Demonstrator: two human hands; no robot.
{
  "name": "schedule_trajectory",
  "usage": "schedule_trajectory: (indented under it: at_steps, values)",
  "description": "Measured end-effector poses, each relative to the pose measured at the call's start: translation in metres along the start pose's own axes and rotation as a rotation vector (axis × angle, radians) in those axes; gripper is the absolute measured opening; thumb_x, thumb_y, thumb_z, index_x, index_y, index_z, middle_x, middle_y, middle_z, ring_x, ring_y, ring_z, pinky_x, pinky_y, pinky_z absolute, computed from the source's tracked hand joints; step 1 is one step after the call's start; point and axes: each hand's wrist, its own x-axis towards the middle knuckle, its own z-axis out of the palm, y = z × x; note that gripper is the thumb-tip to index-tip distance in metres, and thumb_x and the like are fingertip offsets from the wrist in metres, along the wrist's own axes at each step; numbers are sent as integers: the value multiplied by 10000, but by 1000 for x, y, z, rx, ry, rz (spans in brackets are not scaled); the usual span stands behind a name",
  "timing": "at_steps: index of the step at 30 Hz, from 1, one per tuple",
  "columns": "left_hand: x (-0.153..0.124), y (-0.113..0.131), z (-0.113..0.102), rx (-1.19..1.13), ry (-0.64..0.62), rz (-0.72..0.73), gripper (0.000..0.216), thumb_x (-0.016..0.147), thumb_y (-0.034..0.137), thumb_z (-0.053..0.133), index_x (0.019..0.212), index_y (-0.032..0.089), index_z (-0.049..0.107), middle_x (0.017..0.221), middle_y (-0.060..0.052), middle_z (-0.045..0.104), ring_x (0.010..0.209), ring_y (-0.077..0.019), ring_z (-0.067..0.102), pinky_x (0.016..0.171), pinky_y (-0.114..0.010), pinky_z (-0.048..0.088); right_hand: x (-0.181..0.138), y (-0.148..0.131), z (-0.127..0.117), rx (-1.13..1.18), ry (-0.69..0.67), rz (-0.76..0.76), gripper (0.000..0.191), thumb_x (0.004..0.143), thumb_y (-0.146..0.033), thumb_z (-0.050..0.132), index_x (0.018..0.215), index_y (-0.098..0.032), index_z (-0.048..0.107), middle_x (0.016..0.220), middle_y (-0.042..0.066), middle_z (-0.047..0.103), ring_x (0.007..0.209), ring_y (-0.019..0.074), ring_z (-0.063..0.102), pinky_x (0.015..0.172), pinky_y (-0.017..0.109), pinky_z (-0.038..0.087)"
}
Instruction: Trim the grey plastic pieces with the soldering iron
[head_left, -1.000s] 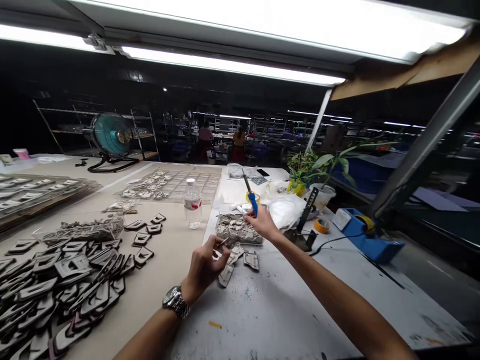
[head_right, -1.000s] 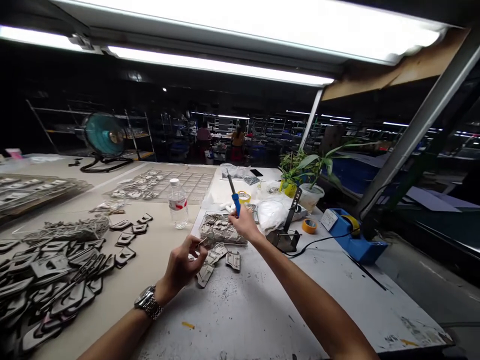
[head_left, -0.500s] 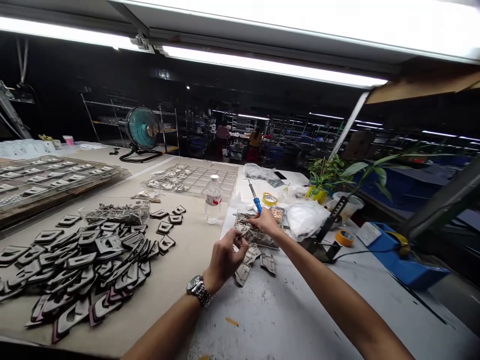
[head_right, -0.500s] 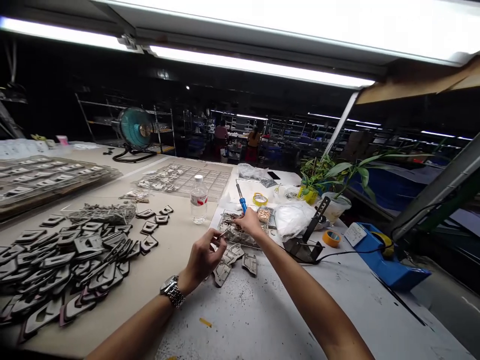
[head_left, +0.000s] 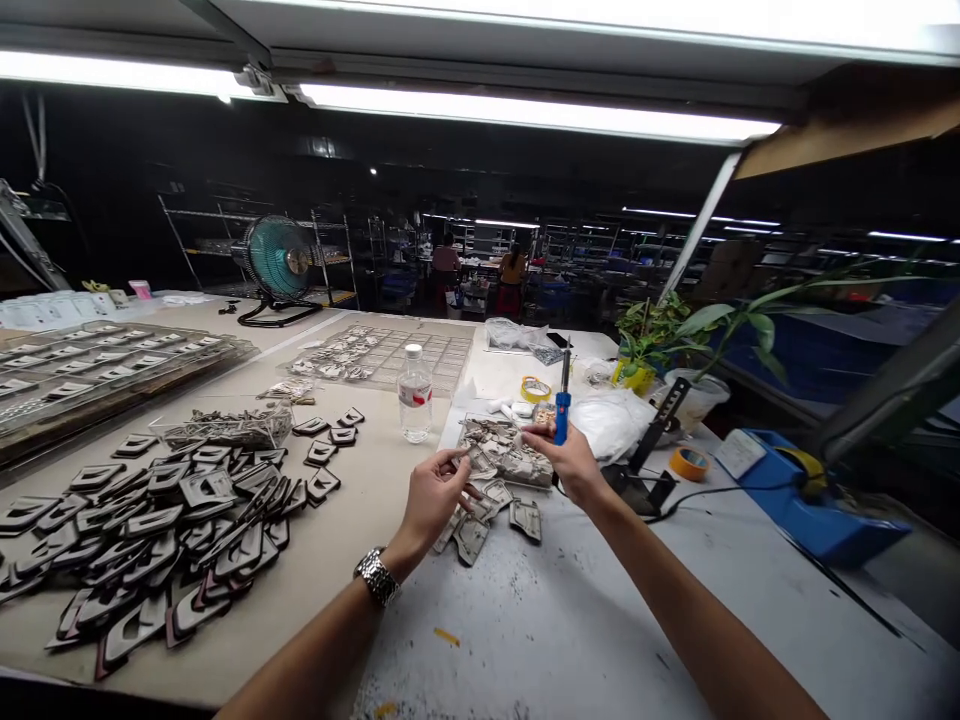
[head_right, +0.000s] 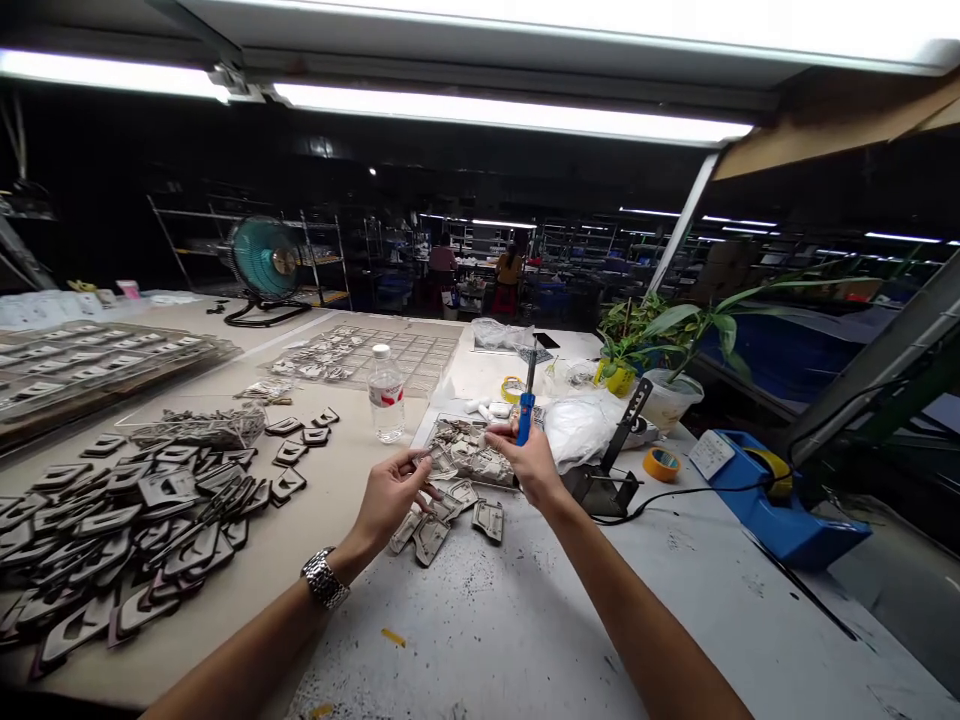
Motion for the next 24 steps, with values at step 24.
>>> schedule_trajectory:
  at_steps: [24]
  values:
    - [-14, -15, 25, -130, -252, -154, 499, 952, 564, 846, 1228, 148, 838, 1044, -57, 808, 960, -202, 806, 916, -347, 723, -66, 19, 8, 298, -98, 45, 596, 722, -441, 1041, 815, -269, 478, 1006, 54, 854, 920, 229, 782, 916, 410, 632]
